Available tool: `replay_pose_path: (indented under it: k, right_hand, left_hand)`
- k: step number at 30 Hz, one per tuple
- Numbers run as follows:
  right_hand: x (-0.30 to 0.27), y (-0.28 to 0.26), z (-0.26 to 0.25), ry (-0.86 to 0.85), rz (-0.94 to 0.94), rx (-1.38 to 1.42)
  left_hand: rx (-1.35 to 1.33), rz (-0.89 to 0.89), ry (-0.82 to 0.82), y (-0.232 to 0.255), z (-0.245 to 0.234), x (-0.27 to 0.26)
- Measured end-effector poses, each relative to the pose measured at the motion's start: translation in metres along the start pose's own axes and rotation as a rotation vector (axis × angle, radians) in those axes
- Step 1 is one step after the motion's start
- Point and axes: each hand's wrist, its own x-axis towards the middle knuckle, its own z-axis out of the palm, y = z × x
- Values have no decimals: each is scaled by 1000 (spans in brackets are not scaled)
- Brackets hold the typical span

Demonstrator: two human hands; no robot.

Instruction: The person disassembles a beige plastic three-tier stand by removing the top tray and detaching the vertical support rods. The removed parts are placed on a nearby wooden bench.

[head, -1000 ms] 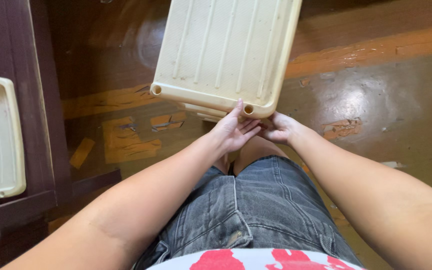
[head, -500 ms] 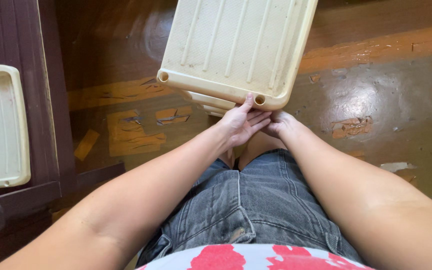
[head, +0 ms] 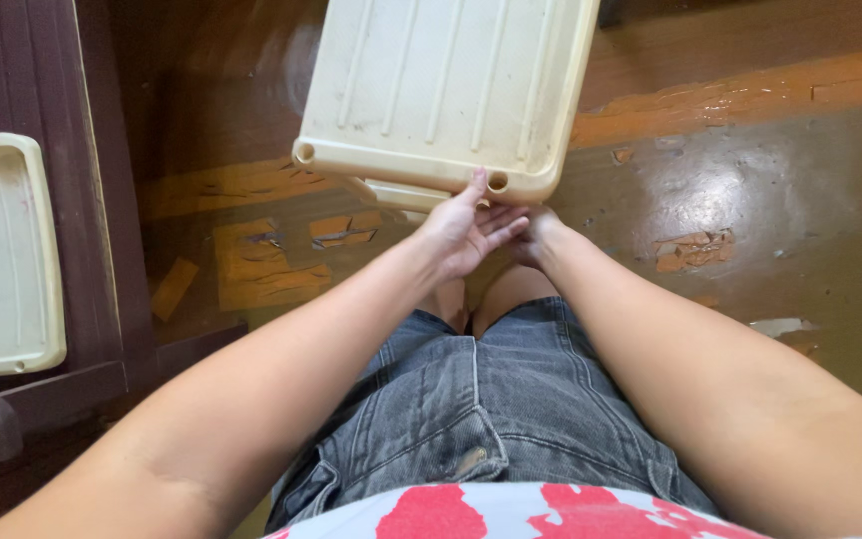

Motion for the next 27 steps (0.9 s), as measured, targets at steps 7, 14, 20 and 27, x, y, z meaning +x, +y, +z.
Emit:
replay_pose_path:
  k: [7, 14, 20, 27]
  right_hand:
    - [-50, -22, 28, -44, -206, -588]
    - [-68, -32, 27, -118, -70, -145]
    - [-72, -49, 28, 145, 58, -6]
    - [-37, -21, 8, 239, 241, -43]
  left_hand:
    - [72, 0, -23, 32, -1, -2]
    - [30, -76, 51, 23, -12, 14]
    - [-5, -119, 144, 27, -13, -1]
    - [-153, -197, 397, 5, 12, -47]
